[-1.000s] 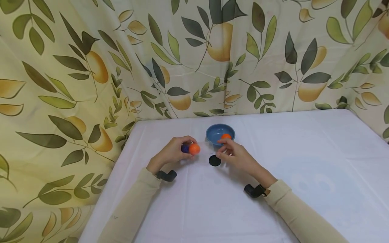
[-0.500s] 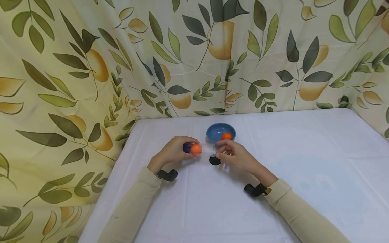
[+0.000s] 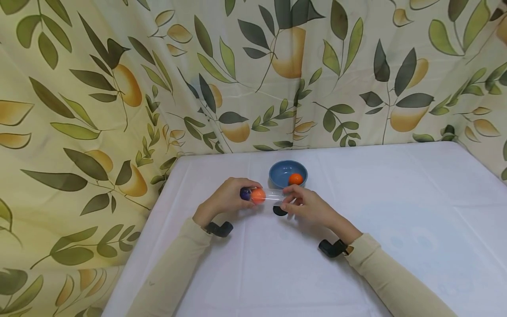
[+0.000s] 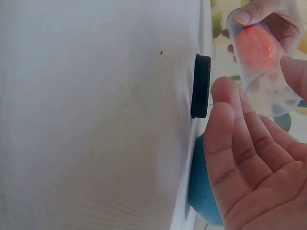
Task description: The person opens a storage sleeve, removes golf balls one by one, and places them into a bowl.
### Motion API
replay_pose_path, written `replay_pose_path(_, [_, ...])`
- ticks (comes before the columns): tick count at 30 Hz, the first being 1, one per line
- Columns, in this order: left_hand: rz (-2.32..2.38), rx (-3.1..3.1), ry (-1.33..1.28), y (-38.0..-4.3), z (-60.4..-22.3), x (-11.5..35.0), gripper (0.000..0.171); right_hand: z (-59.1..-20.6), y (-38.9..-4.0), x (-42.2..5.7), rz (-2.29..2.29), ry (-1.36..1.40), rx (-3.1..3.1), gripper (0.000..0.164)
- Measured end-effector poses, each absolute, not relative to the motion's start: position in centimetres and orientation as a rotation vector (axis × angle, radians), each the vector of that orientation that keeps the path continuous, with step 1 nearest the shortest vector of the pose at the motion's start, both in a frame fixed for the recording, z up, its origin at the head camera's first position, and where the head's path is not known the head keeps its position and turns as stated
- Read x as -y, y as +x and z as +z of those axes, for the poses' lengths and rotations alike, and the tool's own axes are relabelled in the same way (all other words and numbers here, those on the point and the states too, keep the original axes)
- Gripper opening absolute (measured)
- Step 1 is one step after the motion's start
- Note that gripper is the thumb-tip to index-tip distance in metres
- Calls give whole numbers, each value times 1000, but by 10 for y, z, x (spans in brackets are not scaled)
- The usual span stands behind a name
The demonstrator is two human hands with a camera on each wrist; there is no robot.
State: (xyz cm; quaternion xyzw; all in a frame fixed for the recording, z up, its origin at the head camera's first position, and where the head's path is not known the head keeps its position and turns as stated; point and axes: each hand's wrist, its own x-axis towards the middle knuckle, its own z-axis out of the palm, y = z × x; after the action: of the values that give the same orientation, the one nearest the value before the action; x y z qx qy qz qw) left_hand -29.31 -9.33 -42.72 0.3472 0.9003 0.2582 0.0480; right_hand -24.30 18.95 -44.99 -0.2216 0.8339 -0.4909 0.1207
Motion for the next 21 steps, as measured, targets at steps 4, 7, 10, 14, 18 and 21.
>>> replay_pose_path(4, [740,-2763,1089,-292,-426,92,47,-449,-242,-191,-1434,-639,-2434,52])
replay_pose_path(7, [729,-2771,1097,-292,-425,91,46,-449,-242,-190,-1428,-630,-2434,53])
replay_pose_path(10, [723,-2776,1089,-291,-425,91,47,-448,-241,-190,-1416,-628,-2437,53])
replay_pose_path(14, [714,-2777,1079,-292,-425,91,47,-447,-241,-189,-1399,-633,-2438,53])
replay_pose_path(18, [728,-2771,1086,-291,-424,92,47,-447,-241,-189,-1398,-643,-2432,53])
replay_pose_path(21, [728,-2773,1092,-290,-423,91,46,-447,-241,-189,-1401,-637,-2429,53])
